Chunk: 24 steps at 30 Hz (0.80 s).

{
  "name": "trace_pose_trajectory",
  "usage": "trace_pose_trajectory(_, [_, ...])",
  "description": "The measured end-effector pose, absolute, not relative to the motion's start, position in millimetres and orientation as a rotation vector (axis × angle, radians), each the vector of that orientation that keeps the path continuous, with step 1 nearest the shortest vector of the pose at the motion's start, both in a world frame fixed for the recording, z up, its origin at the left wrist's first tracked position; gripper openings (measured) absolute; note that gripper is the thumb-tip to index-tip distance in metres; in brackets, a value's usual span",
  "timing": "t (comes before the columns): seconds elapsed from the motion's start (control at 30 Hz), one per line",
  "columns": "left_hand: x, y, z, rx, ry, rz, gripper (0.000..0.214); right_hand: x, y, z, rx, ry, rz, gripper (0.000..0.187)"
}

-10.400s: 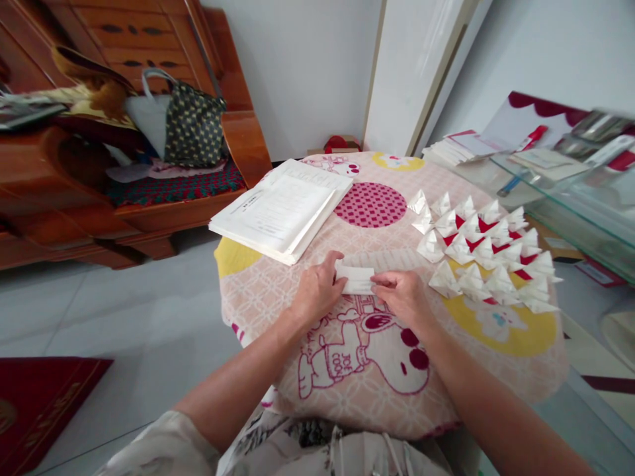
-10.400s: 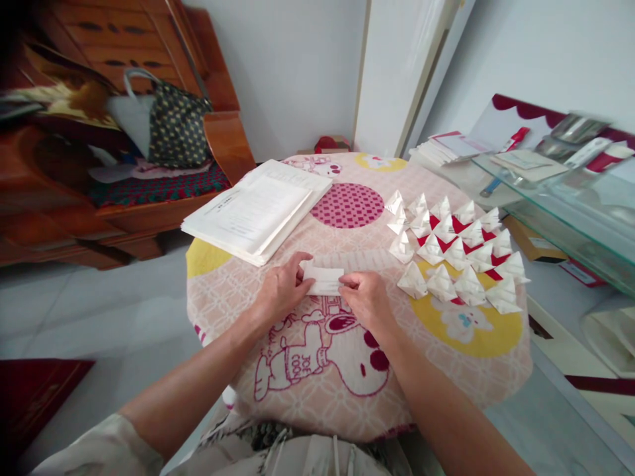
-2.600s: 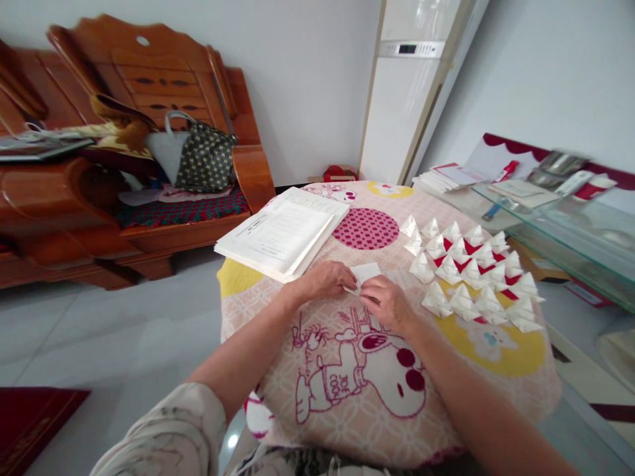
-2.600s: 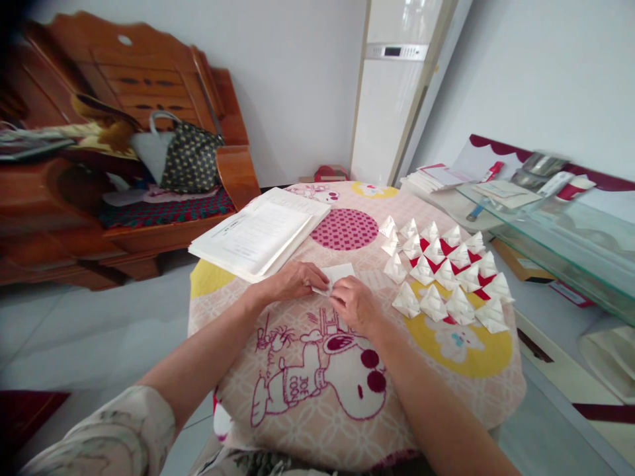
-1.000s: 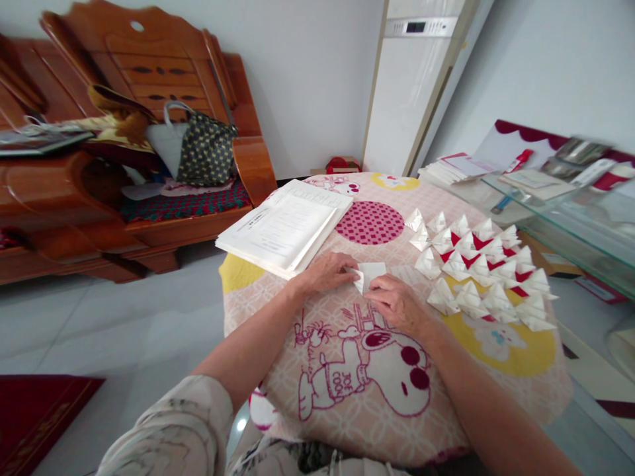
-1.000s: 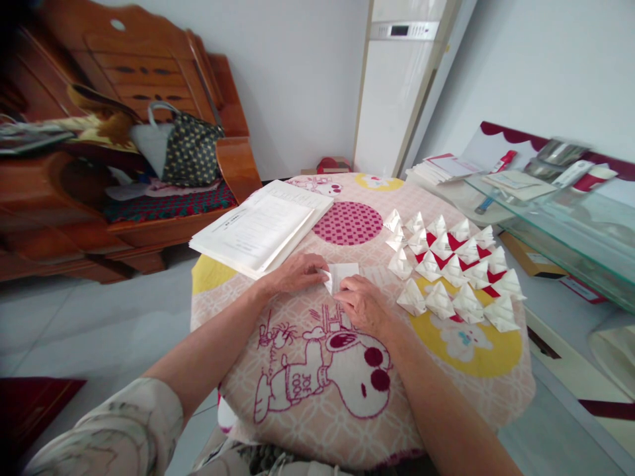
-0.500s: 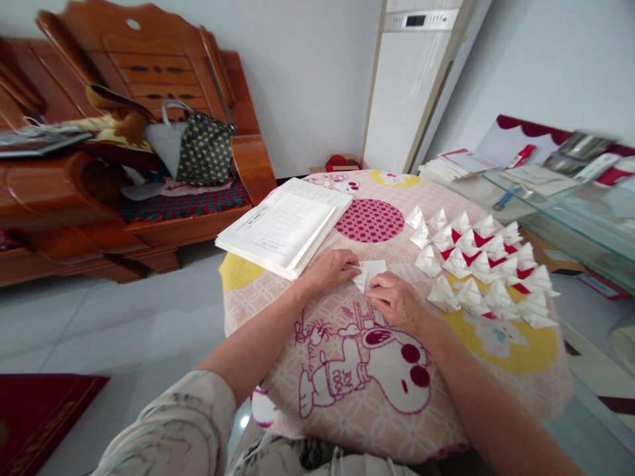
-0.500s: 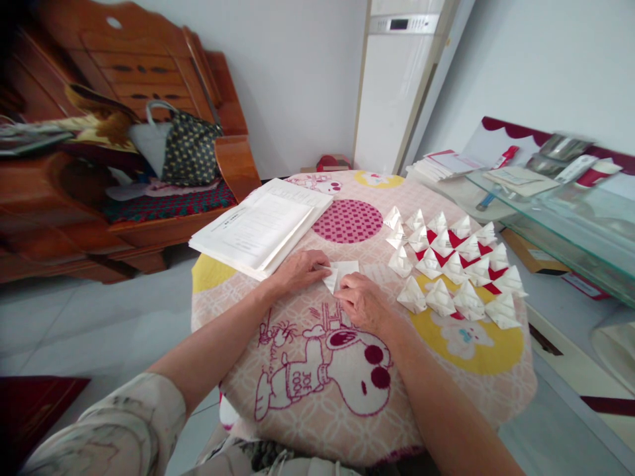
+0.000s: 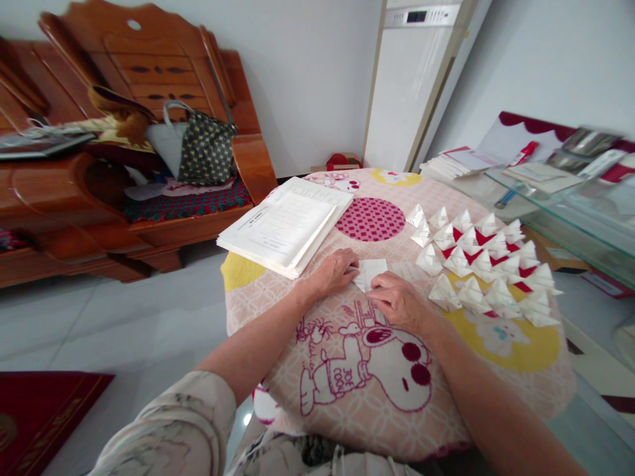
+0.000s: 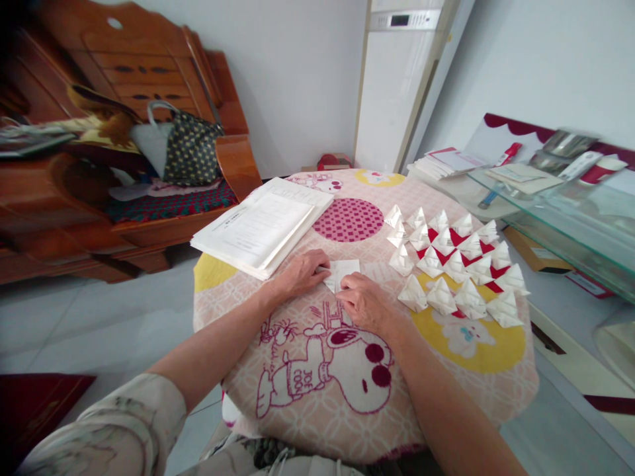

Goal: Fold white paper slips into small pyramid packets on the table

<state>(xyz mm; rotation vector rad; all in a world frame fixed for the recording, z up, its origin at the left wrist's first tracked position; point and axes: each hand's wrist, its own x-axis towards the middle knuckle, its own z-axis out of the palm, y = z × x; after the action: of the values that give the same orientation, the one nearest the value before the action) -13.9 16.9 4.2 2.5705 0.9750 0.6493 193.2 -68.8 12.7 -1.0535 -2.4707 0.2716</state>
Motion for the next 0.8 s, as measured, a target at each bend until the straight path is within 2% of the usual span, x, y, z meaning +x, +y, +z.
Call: trace_pose_trajectory(0.8, [-8.2,13.5,-0.4,2.59,1.051,0.628,0.007,191.4,-67.5,8.1,-1.03,-2.512,0.197,0.025])
